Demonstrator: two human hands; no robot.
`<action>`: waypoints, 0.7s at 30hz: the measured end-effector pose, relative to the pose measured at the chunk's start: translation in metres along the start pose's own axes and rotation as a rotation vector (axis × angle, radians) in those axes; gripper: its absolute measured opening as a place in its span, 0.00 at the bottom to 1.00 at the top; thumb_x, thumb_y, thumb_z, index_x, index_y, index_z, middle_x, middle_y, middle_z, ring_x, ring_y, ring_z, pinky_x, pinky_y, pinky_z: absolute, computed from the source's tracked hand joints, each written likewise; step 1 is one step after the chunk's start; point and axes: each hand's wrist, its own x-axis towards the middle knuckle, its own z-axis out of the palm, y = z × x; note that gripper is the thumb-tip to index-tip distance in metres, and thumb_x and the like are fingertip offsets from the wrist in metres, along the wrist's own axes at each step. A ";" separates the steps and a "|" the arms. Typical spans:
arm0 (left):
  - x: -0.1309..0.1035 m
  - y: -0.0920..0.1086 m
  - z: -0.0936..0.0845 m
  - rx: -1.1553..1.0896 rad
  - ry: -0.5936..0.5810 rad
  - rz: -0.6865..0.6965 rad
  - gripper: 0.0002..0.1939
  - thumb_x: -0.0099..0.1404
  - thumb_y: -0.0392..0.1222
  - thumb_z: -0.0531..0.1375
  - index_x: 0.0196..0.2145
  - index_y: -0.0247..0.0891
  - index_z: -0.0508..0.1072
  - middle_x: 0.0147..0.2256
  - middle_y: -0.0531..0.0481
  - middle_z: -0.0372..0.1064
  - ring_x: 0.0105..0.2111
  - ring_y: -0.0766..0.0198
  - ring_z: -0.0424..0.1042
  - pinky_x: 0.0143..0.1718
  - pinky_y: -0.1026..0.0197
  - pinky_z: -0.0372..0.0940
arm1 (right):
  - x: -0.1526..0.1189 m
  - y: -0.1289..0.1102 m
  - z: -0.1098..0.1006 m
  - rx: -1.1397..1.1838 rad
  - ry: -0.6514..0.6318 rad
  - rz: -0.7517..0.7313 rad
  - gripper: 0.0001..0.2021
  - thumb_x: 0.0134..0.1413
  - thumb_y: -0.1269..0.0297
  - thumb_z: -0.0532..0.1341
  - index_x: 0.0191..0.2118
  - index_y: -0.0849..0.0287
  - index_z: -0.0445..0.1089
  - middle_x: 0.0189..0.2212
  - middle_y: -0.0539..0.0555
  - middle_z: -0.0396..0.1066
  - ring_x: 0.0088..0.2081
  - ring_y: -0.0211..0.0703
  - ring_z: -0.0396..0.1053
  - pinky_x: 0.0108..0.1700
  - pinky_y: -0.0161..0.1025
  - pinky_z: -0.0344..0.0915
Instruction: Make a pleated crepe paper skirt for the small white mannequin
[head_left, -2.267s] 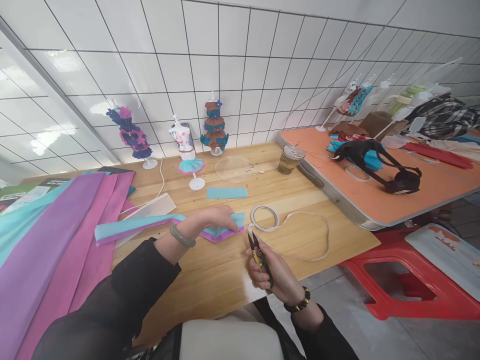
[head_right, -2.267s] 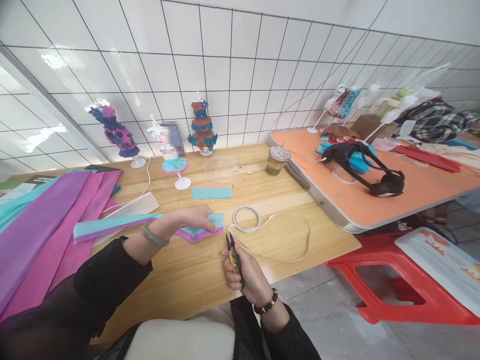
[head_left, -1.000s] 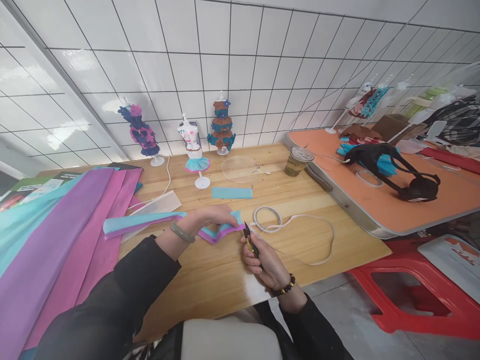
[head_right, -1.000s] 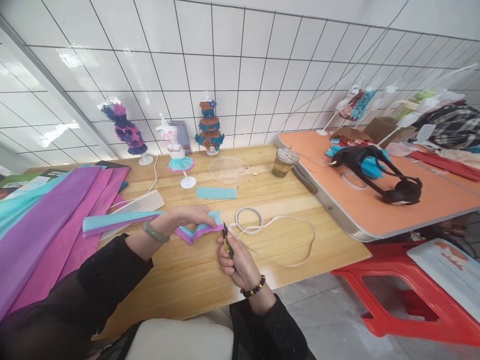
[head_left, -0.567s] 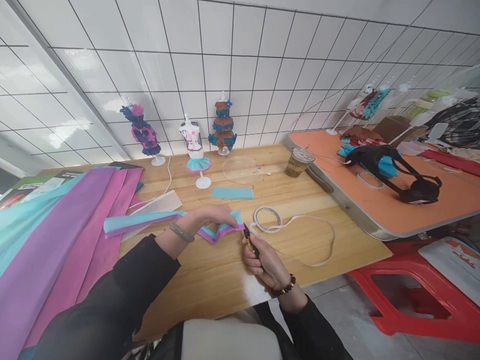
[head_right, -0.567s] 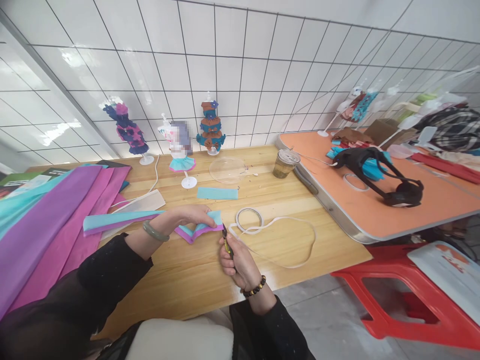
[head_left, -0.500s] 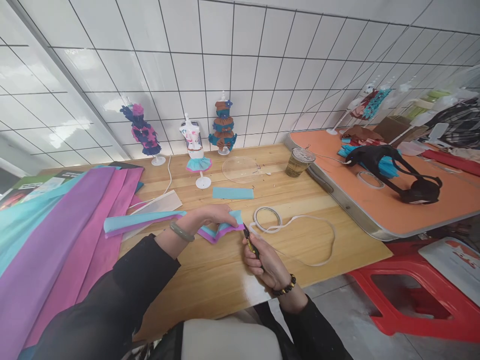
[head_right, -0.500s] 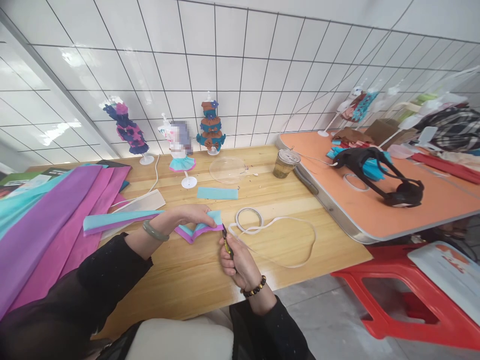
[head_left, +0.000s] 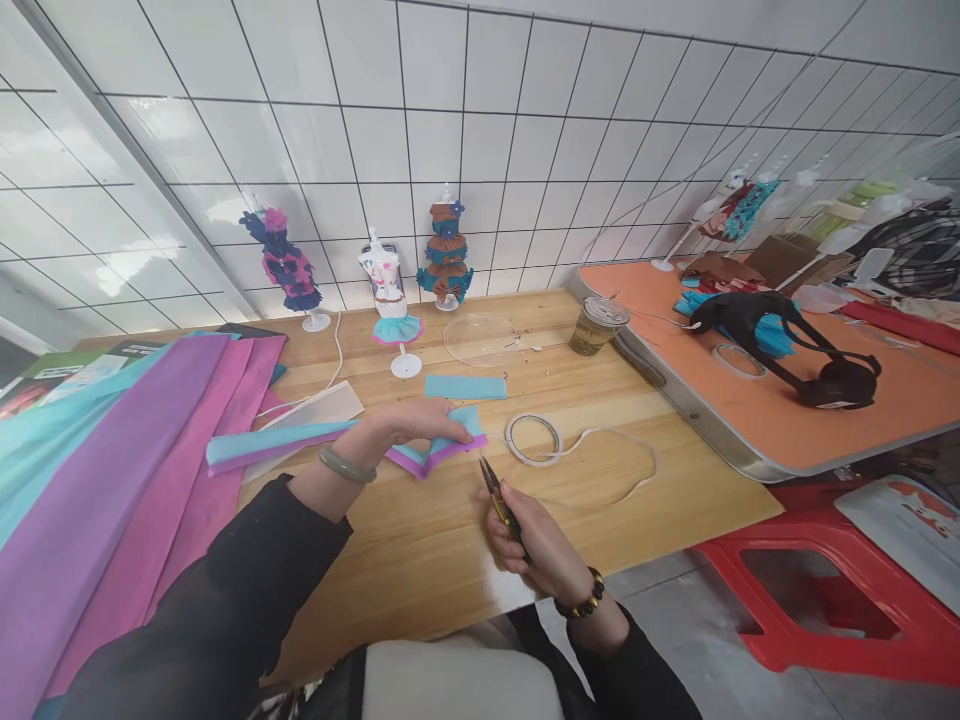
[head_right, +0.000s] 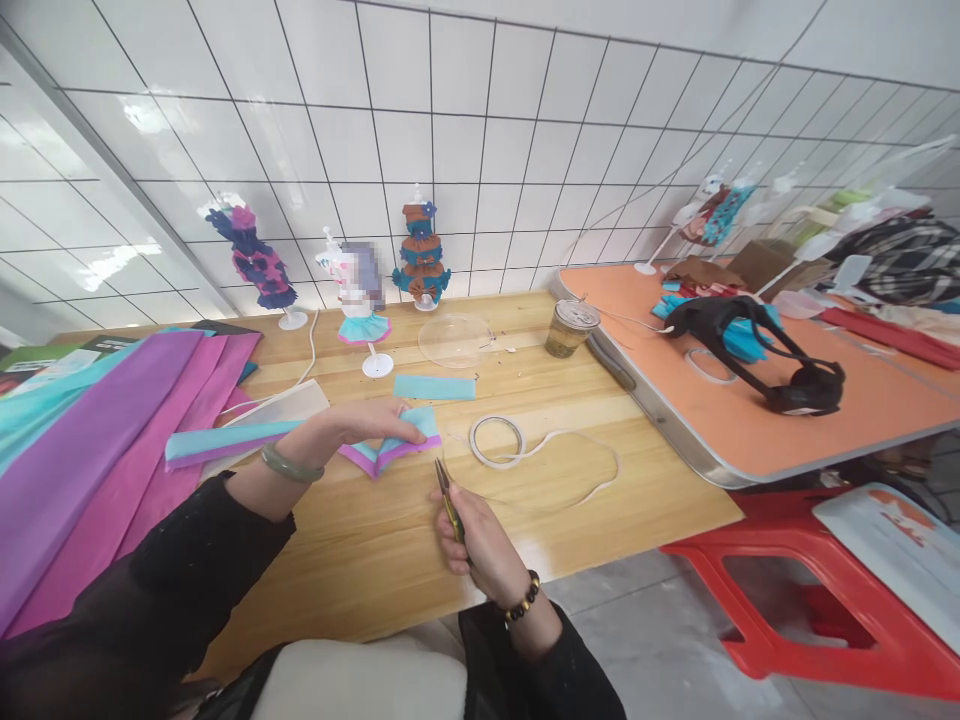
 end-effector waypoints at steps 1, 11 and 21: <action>-0.005 0.002 -0.004 0.000 -0.018 0.021 0.16 0.50 0.46 0.63 0.16 0.37 0.60 0.18 0.57 0.53 0.20 0.70 0.55 0.23 0.64 0.53 | -0.004 -0.001 -0.003 -0.116 0.024 -0.044 0.23 0.53 0.41 0.55 0.40 0.58 0.65 0.19 0.43 0.55 0.15 0.27 0.44 0.15 0.29 0.40; -0.047 0.016 -0.020 -0.158 0.195 0.284 0.15 0.57 0.52 0.60 0.26 0.36 0.70 0.22 0.52 0.64 0.28 0.66 0.63 0.33 0.63 0.61 | 0.009 -0.030 -0.062 -1.627 0.560 -0.402 0.17 0.61 0.58 0.52 0.52 0.59 0.64 0.34 0.60 0.76 0.34 0.51 0.73 0.33 0.40 0.60; -0.068 0.025 -0.009 -0.101 0.145 0.341 0.16 0.61 0.53 0.56 0.26 0.36 0.68 0.20 0.53 0.64 0.27 0.67 0.65 0.33 0.64 0.62 | 0.019 -0.054 -0.102 -1.897 0.745 -0.388 0.13 0.62 0.61 0.50 0.47 0.58 0.66 0.33 0.60 0.76 0.30 0.48 0.73 0.26 0.36 0.54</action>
